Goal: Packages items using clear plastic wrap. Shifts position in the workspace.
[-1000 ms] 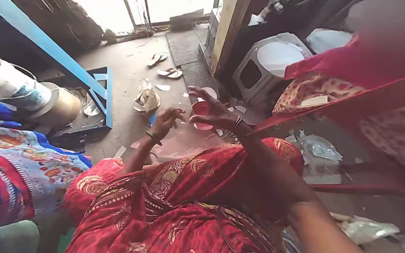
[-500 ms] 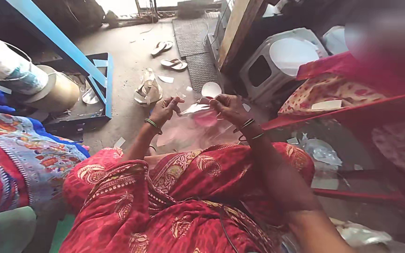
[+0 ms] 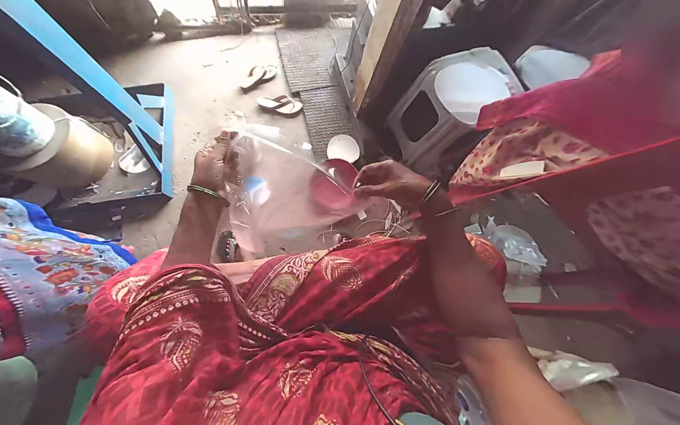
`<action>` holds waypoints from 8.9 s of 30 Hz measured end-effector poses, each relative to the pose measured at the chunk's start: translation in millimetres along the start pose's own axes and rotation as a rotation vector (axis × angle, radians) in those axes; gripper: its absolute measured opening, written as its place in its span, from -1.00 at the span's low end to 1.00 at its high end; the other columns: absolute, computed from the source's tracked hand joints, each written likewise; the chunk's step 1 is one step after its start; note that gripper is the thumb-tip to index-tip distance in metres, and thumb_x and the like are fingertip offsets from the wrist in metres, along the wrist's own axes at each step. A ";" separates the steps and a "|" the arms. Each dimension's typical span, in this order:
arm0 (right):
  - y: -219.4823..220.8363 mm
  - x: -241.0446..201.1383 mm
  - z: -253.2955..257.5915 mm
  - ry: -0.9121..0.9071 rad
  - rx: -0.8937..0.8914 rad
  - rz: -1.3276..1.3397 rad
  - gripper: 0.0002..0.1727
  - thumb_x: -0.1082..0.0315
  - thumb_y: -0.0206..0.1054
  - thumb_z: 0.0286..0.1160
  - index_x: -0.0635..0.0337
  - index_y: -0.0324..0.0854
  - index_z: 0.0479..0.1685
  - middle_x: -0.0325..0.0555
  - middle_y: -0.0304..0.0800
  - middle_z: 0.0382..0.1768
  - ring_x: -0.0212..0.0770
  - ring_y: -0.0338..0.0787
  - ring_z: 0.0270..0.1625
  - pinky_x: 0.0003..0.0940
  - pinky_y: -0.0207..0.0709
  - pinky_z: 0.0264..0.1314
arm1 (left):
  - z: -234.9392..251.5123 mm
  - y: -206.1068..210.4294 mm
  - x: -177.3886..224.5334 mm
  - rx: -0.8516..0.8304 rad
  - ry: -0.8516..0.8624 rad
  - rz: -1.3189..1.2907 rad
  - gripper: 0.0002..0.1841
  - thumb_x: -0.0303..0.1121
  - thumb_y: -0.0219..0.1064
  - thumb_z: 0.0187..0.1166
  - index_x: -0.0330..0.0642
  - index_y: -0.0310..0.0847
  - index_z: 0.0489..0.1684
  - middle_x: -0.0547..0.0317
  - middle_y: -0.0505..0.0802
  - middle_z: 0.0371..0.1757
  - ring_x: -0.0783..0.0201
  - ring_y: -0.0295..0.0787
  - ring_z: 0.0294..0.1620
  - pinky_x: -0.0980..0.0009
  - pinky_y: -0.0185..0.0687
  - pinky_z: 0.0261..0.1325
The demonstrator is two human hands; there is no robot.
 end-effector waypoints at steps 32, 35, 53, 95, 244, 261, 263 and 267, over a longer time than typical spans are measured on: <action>-89.3 -8.7 -62.4 0.078 0.868 -0.349 -0.56 0.10 0.39 0.64 0.12 0.58 0.38 0.07 0.77 0.21 0.01 0.82 0.06 0.09 0.67 0.12 | 5.7 13.9 -22.1 -0.049 0.013 0.218 -0.77 -0.33 0.48 0.57 -0.29 0.56 -0.13 0.25 0.75 -0.44 0.47 0.64 -0.49 0.49 0.64 -0.31; -73.0 -38.8 -54.2 -0.034 0.902 -0.561 -0.44 0.00 0.32 0.68 0.22 0.53 0.46 0.29 0.63 0.38 0.20 0.80 0.14 0.14 0.68 0.16 | -4.7 28.1 -26.4 -0.070 0.028 0.366 -0.57 -0.23 0.57 0.47 -0.37 0.59 0.09 0.12 0.77 -0.26 0.40 0.64 -0.34 0.35 0.66 -0.16; 16.9 7.7 17.7 -0.203 0.493 -0.044 -0.73 0.46 0.19 0.73 0.30 0.64 0.27 -0.01 0.87 -0.20 -0.28 0.80 -0.49 -0.32 0.78 -0.33 | 0.8 30.1 -80.3 -0.042 -0.184 0.171 -0.58 -0.11 0.03 0.88 -0.33 0.50 0.31 -0.01 0.73 -0.12 0.21 0.75 -0.23 0.21 0.78 -0.10; 192.0 207.8 36.4 0.384 -0.847 -0.858 -0.55 0.32 0.28 0.69 0.53 0.56 0.37 0.54 0.65 0.30 0.49 0.61 0.43 0.39 0.32 0.53 | 4.4 9.0 15.0 0.021 0.155 -0.259 -0.68 -0.30 -0.04 0.91 -0.36 0.48 0.29 -0.01 0.91 -0.02 0.18 0.93 -0.10 0.30 0.85 0.06; 70.3 -1.3 27.1 0.093 0.499 0.806 -0.87 0.42 0.10 0.78 0.23 0.39 0.14 -0.11 0.73 -0.11 -0.26 0.87 -0.12 -0.31 0.80 0.10 | -62.9 88.9 -111.6 -0.410 0.071 0.498 -0.64 -0.34 0.03 0.87 -0.52 0.50 0.31 -0.25 0.84 0.08 0.08 0.87 0.07 0.13 0.72 0.31; -8.0 -16.3 13.5 -0.201 0.712 0.037 -0.28 -0.03 0.32 0.59 0.30 0.37 0.59 0.13 0.57 0.52 -0.20 0.63 0.49 -0.27 0.58 0.45 | -55.9 91.3 -90.9 -0.462 -0.184 0.202 -0.63 -0.21 -0.15 0.93 -0.30 0.47 -0.10 0.24 0.61 -0.37 0.41 0.64 -0.37 0.39 0.71 -0.12; -3.5 -24.2 16.7 -0.266 0.618 -0.051 -0.09 -0.11 0.41 0.43 0.28 0.27 0.69 0.11 0.42 0.65 -0.19 0.52 0.62 -0.25 0.55 0.53 | -58.9 93.9 -88.5 -0.524 -0.184 0.181 -0.62 -0.17 -0.16 0.93 -0.17 0.46 -0.23 0.36 0.55 -0.55 0.47 0.52 -0.55 0.46 0.61 -0.33; 6.4 -34.0 19.8 -0.302 0.388 -0.190 0.24 -0.27 0.54 0.12 0.25 0.08 0.81 0.06 0.32 0.73 -0.18 0.35 0.74 -0.20 0.32 0.70 | -54.3 91.3 -75.4 -0.505 -0.071 0.175 -0.65 -0.21 -0.10 0.91 -0.14 0.48 -0.27 0.47 0.41 -0.70 0.56 0.31 -0.74 0.60 0.40 -0.57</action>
Point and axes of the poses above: each hand's wrist, its own z-axis towards the middle knuckle, its own y-axis out of the palm, x = y × z, the point moved 9 cm from there along z, towards the middle knuckle
